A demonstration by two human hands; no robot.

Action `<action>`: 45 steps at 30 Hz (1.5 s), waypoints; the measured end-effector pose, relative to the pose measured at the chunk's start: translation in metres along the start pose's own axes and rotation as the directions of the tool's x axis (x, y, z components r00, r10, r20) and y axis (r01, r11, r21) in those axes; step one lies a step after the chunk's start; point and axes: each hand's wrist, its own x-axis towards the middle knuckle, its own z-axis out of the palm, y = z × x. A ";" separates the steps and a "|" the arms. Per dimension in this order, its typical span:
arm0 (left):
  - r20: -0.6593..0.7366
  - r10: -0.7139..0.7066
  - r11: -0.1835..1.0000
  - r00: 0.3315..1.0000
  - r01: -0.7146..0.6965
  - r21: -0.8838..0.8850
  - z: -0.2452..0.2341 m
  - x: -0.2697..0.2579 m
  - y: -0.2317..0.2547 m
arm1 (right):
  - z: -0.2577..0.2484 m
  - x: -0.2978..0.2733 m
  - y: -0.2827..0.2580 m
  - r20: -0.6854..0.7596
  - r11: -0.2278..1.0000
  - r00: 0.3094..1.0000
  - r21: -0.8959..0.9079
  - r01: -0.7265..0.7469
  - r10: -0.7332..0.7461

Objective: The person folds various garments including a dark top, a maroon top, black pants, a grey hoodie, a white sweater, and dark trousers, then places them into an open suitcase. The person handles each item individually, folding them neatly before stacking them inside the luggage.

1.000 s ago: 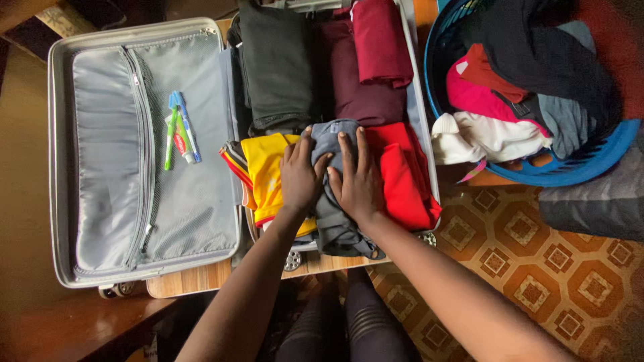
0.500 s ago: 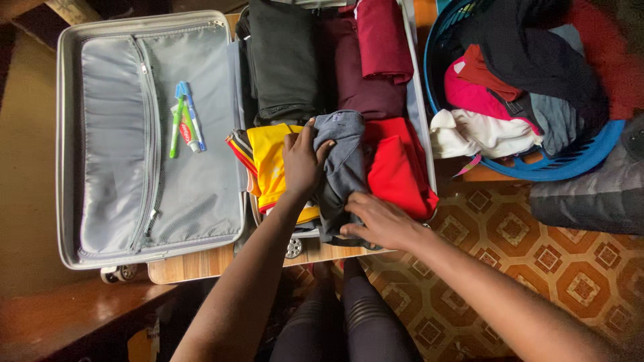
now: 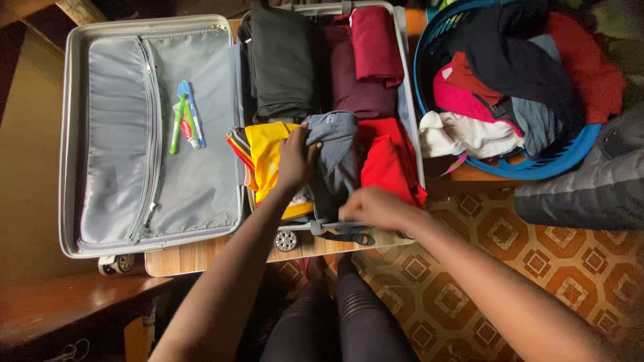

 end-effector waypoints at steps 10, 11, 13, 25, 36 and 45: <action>0.385 -0.077 0.897 0.920 0.232 -0.376 0.011 0.029 -0.061 | -0.049 0.111 -0.008 -0.534 0.953 0.794 -0.231 0.194 -0.291; 0.366 -0.049 0.906 0.929 0.195 -0.375 0.013 0.027 -0.066 | -0.045 0.116 -0.003 -0.552 0.956 0.785 -0.236 0.175 -0.280; 0.325 0.009 0.932 0.946 0.110 -0.346 0.015 0.022 -0.072 | -0.038 0.123 0.008 -0.578 0.939 0.746 -0.274 0.206 -0.333; 0.371 -0.108 0.911 0.922 0.241 -0.334 0.011 0.036 -0.077 | -0.047 0.135 0.013 -0.500 0.951 0.816 -0.246 0.186 -0.289; 0.404 -0.343 0.788 0.848 0.494 -0.367 -0.011 0.130 -0.065 | -0.154 0.079 0.014 -0.346 0.937 0.870 -0.137 0.322 -0.350; 0.522 -0.256 0.730 0.814 0.516 -0.447 0.040 0.138 0.037 | -0.234 -0.021 0.131 -0.552 0.992 0.825 -0.075 0.099 -0.124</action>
